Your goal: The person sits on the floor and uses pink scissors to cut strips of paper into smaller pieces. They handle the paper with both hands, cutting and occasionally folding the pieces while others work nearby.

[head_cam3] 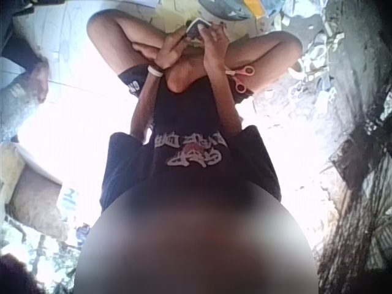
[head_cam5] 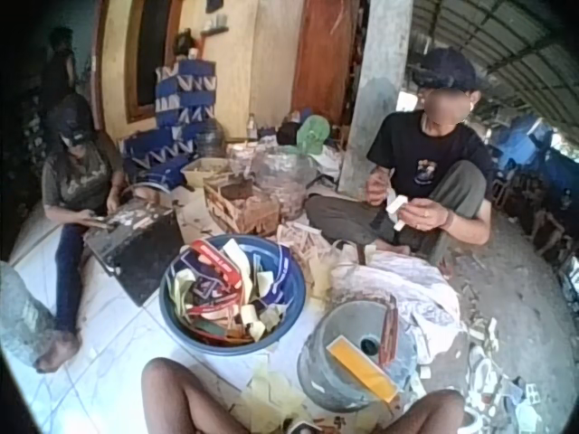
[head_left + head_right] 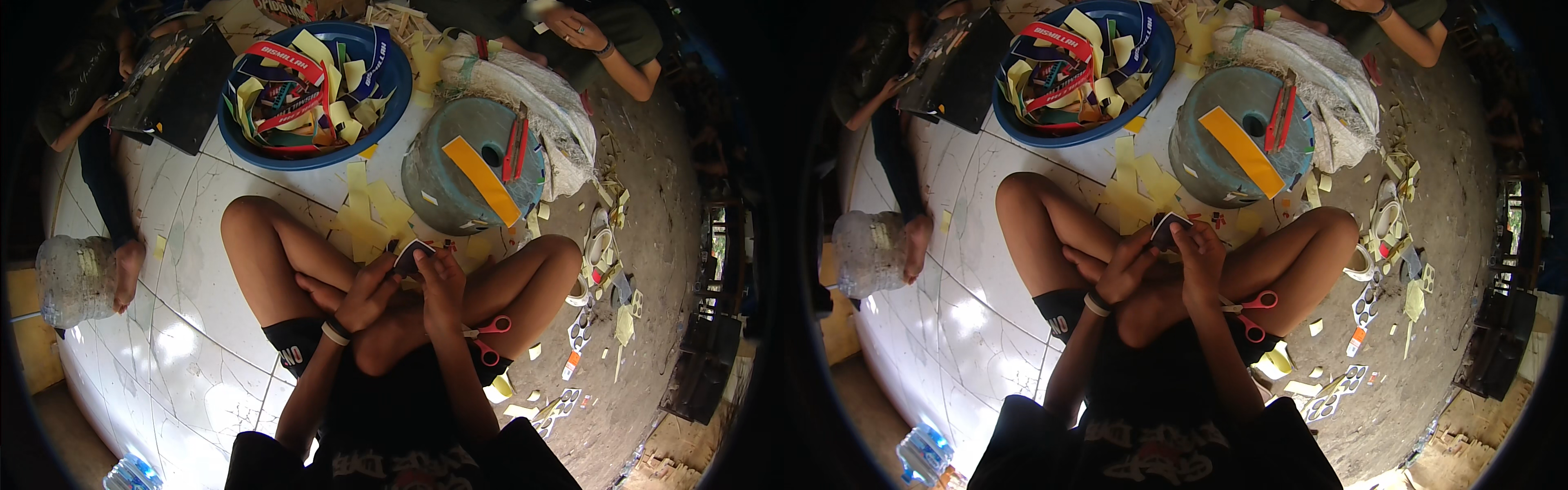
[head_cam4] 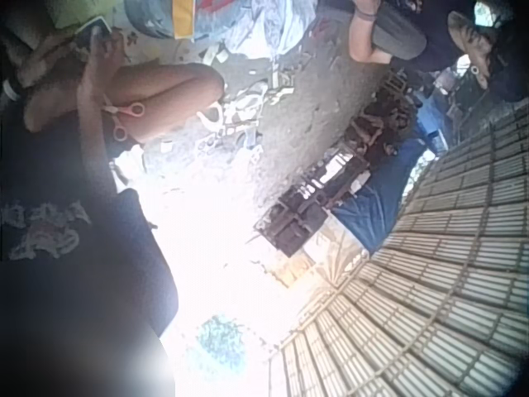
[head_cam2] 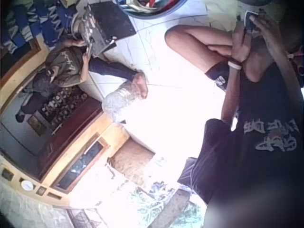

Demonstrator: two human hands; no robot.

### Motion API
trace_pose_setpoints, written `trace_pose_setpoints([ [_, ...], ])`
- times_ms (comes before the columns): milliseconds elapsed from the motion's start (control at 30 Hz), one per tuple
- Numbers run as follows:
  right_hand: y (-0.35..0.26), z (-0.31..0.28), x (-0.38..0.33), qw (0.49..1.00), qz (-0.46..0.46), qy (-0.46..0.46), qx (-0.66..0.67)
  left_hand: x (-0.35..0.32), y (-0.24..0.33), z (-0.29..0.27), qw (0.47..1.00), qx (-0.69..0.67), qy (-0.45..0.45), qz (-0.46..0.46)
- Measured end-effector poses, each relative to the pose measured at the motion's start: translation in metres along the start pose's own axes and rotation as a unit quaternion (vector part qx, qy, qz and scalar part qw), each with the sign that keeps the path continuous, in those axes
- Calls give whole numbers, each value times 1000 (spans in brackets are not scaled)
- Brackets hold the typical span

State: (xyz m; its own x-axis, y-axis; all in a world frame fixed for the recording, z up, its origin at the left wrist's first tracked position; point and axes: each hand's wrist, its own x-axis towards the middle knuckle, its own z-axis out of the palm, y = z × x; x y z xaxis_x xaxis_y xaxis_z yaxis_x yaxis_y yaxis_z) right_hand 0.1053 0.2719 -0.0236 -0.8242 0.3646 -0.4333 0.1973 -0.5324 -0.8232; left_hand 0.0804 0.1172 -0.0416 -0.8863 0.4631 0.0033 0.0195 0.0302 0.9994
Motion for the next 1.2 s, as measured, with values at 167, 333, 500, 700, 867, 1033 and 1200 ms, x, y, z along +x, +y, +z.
trace_pose_setpoints([
  [167, -4, -1, -2, 1000, 19, -5, -6, -2, -1, 1, 999, 29, 16, 2],
  [333, -5, -1, -1, 999, 15, -5, -29, -3, -6, 4, 999, 16, 34, 4],
  [500, -5, 0, -1, 999, 5, -12, -38, -1, -6, 3, 999, 4, 30, 13],
  [700, -3, -1, 0, 999, -4, -23, -37, -1, 0, 2, 1000, 6, 22, 0],
  [867, 3, -3, 1, 999, -9, -27, -36, 0, 2, 2, 999, 10, 26, 18],
  [1033, 8, -3, 2, 999, -20, -20, -20, 1, 0, 1, 1000, 11, 23, 13],
  [1200, 8, -1, 2, 1000, -17, -10, -12, 1, 2, 1, 999, 24, 30, 14],
])
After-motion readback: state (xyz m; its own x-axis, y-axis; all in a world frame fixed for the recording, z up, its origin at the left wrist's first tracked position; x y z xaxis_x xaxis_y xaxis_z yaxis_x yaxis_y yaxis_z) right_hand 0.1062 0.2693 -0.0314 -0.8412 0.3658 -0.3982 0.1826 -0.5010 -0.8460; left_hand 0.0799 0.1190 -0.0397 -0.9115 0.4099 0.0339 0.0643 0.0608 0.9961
